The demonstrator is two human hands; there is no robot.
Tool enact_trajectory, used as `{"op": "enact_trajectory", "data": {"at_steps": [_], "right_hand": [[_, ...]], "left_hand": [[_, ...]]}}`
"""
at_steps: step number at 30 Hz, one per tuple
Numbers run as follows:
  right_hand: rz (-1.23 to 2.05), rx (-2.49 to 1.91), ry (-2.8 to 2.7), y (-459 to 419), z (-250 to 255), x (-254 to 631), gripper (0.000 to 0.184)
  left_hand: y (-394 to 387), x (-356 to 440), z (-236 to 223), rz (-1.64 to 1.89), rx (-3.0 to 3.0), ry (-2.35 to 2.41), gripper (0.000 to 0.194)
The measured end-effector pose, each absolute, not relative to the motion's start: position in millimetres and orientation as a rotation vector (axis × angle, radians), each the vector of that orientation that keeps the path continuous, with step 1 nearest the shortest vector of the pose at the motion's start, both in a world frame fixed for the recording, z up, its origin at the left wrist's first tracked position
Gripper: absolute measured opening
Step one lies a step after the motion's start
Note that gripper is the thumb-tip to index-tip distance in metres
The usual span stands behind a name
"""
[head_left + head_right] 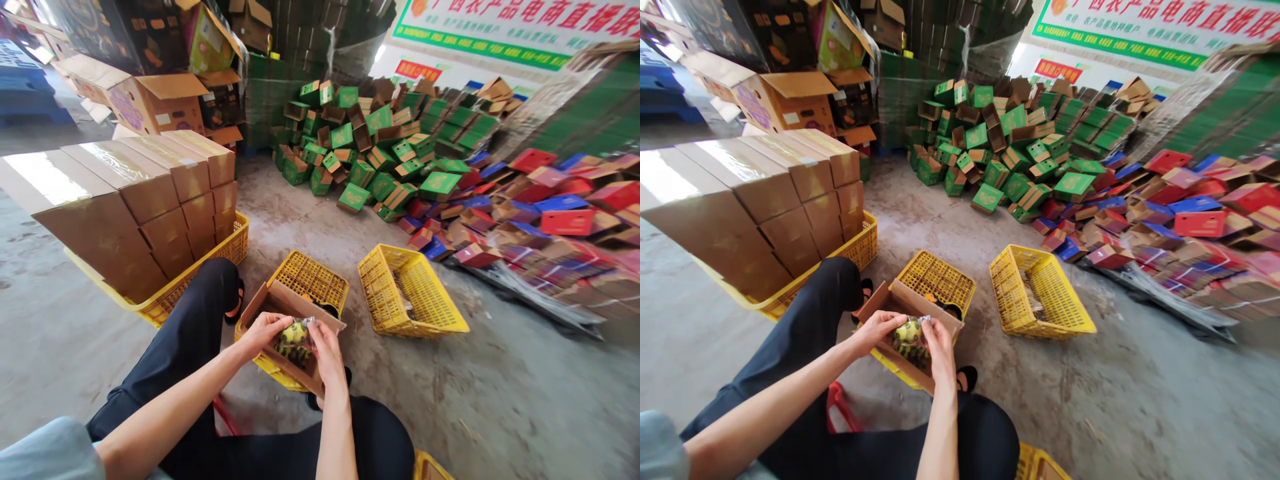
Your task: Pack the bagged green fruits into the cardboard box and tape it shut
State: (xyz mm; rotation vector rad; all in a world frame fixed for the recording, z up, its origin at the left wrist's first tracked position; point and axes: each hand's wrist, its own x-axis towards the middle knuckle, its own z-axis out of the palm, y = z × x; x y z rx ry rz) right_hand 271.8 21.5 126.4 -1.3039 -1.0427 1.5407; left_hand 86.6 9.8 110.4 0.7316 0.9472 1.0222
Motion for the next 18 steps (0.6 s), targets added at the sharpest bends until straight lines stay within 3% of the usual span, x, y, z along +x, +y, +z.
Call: {"op": "enact_trajectory", "data": {"at_steps": [9,18], "right_hand": [[1.440,-1.408,-0.830,24.9,127.9,276.5,0.049],[1.321,-1.441,-0.815,30.0,114.8,280.1,0.052]], "left_hand": [[11.2,82.4,113.0,0.985,0.579,0.930,0.066],[7.7,88.5,115.0,1.040,0.593,0.970,0.056]]}}
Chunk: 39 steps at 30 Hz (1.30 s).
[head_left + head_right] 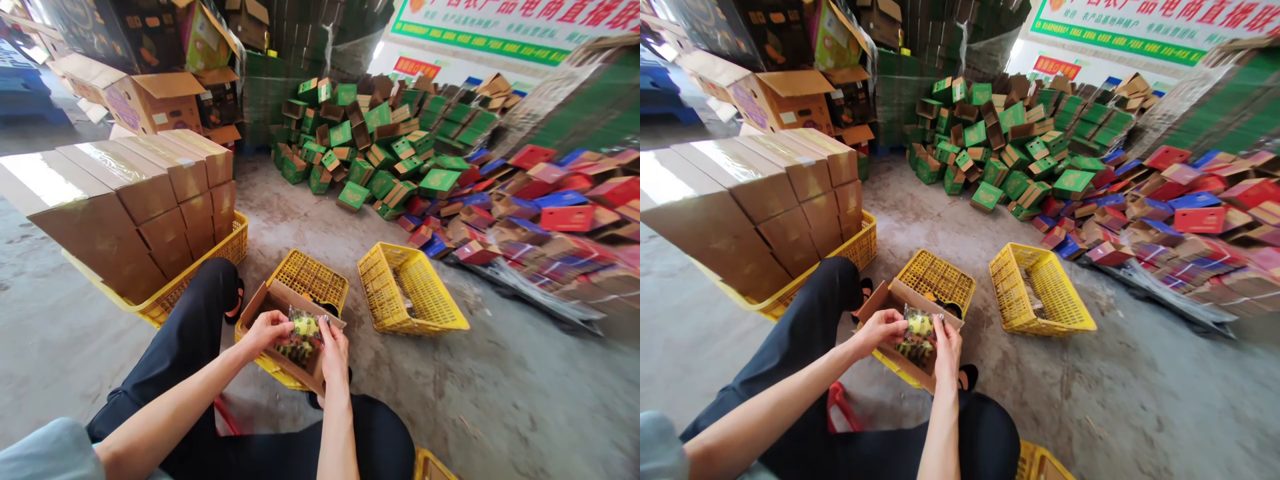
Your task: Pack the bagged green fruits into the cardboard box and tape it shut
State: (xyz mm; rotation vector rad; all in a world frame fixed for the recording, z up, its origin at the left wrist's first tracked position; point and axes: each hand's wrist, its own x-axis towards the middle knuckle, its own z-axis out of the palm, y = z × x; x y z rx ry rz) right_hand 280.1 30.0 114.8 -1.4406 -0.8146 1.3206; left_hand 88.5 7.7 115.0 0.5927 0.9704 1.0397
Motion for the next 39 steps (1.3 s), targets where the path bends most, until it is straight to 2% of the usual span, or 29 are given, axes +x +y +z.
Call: {"op": "enact_trajectory", "data": {"at_steps": [6,21,28,30,35,37,39], "right_hand": [[1.276,-1.412,-0.858,29.4,114.2,280.1,0.048],[1.309,-1.479,-0.756,28.5,117.1,282.5,0.056],[1.369,-1.325,-0.810,28.0,120.5,279.6,0.046],[1.376,-1.284,-0.822,28.0,120.0,279.2,0.044],[1.373,-1.262,-0.912,28.7,115.4,280.4,0.045],[1.380,-1.260,-0.934,28.6,115.1,280.1,0.044],[1.400,-1.265,-0.941,28.0,116.7,279.2,0.044]], "left_hand": [[8.7,87.8,115.7,1.073,0.613,0.986,0.054],[9.7,90.6,112.8,1.088,0.654,0.966,0.054],[8.1,87.4,111.9,1.072,0.618,0.973,0.054],[6.3,86.3,110.7,1.034,0.609,0.955,0.062],[2.7,86.7,111.5,1.006,0.586,0.936,0.101],[2.6,87.0,114.2,1.022,0.588,0.932,0.105],[2.8,86.8,117.3,1.024,0.602,0.911,0.098]]}}
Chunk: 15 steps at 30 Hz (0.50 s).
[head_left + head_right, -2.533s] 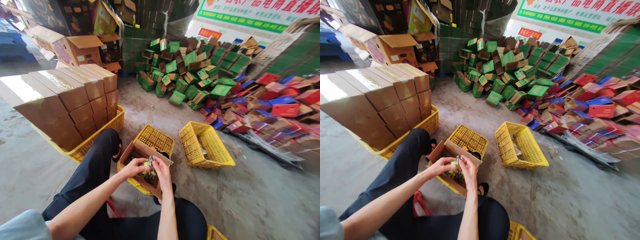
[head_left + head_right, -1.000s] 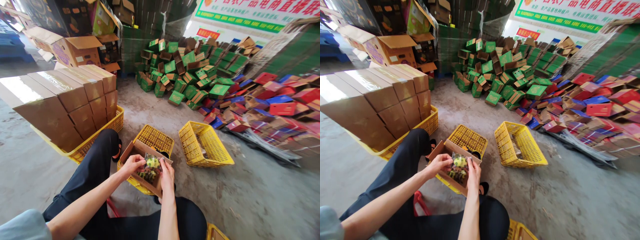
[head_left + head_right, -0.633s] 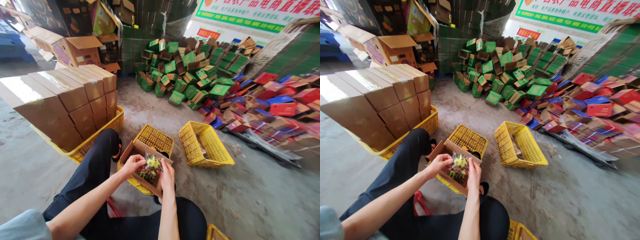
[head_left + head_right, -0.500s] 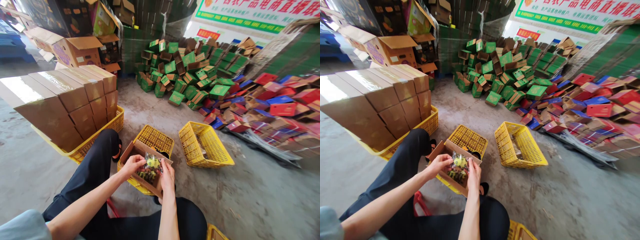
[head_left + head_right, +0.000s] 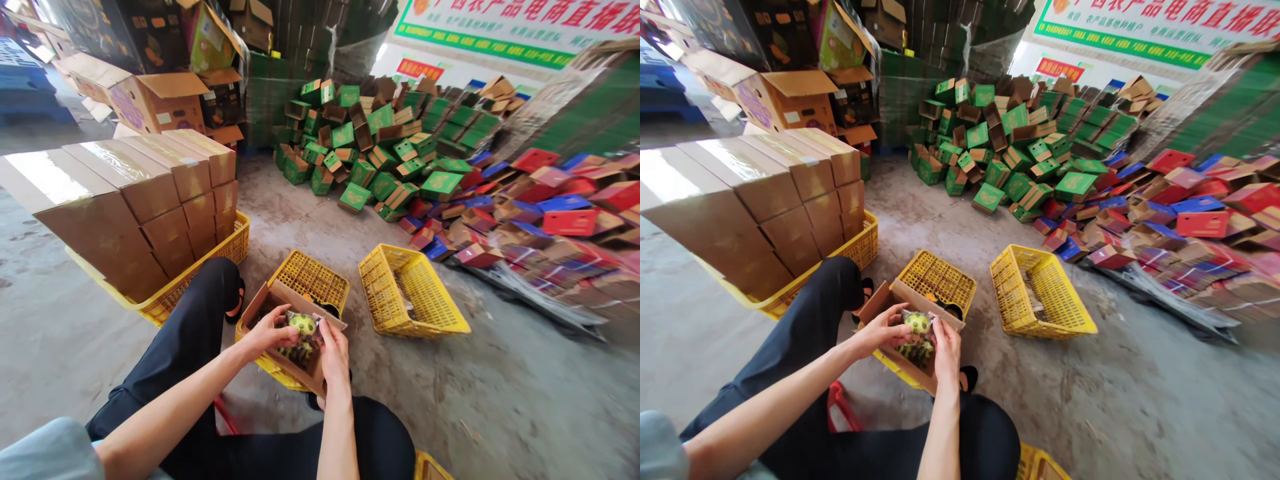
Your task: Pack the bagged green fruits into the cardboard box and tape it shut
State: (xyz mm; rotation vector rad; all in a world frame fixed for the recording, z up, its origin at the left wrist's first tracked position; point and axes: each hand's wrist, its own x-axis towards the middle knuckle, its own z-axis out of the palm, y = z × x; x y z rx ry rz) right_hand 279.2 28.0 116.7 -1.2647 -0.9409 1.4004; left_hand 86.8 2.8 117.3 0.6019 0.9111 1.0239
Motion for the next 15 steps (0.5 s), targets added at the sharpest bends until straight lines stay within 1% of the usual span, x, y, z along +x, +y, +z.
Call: {"op": "enact_trajectory", "data": {"at_steps": [3,6,10,12,15], "right_hand": [[1.437,-1.245,-0.996,26.3,121.5,278.5,0.038],[1.414,-1.197,-1.099,24.4,126.3,279.5,0.027],[1.401,-1.122,-1.139,24.1,130.6,278.8,0.018],[1.446,-1.089,-1.066,24.8,131.7,276.8,0.023],[1.518,-1.093,-0.869,25.6,130.7,274.1,0.045]], "left_hand": [[3.4,86.5,120.9,1.027,0.612,0.880,0.078],[4.6,86.8,122.0,1.049,0.586,0.903,0.061],[7.4,87.1,119.8,1.131,0.555,0.961,0.056],[8.4,86.6,118.1,1.177,0.561,0.978,0.057],[8.5,85.3,117.8,1.204,0.603,0.993,0.056]]}}
